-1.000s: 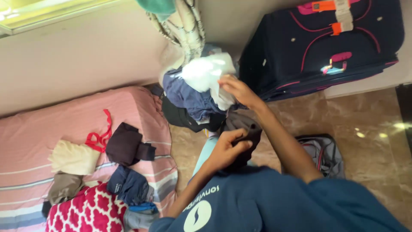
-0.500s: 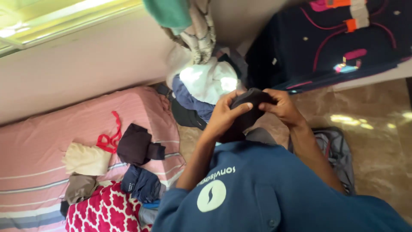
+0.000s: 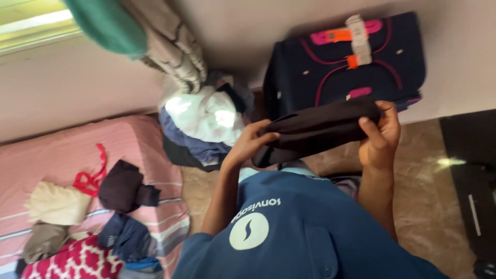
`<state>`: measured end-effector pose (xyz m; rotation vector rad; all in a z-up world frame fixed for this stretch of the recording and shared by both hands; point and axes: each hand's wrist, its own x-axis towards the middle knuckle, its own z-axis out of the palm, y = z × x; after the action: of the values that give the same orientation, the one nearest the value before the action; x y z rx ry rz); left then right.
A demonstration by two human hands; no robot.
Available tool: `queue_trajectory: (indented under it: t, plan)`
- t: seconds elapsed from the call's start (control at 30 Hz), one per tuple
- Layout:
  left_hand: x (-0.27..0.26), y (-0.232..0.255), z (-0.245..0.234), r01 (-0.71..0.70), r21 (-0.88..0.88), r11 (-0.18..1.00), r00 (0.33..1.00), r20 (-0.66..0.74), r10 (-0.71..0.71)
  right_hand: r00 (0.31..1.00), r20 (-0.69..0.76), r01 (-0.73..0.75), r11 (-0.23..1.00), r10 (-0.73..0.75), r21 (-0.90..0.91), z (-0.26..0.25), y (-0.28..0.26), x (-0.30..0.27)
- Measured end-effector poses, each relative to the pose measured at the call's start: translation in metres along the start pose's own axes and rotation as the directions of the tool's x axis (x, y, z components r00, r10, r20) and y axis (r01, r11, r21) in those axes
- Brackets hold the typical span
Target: Folding various pieces of clothing and placing them in a suitcase and on a bed.
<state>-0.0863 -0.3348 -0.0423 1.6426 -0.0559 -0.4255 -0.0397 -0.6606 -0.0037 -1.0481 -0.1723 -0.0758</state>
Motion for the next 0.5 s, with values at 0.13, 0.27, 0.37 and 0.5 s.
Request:
queue_trajectory:
  t: [0.13, 0.27, 0.37, 0.5]
  plan:
    - [0.011, 0.019, 0.037, -0.245, -0.289, 0.925, 0.945, -0.284, 0.162, 0.990, 0.007, -0.140, 0.972, 0.144, -0.188, -0.040, -0.026, 0.006]
    - [0.014, 0.047, 0.058, -0.431, -0.301, 0.851, 0.868, -0.395, 0.300, 0.912, 0.122, -0.292, 0.829, 0.391, -0.478, -0.080, -0.027, 0.014]
    - [-0.001, 0.079, 0.068, -0.429, -0.233, 0.872, 0.858, -0.408, 0.313, 0.868, 0.165, -0.334, 0.797, 0.468, -0.503, -0.094, -0.028, 0.017]
    - [-0.006, 0.054, 0.073, -0.244, -0.140, 0.960, 0.870, -0.469, 0.153, 0.909, 0.301, -0.146, 0.897, 0.288, -0.417, -0.073, -0.049, 0.024]
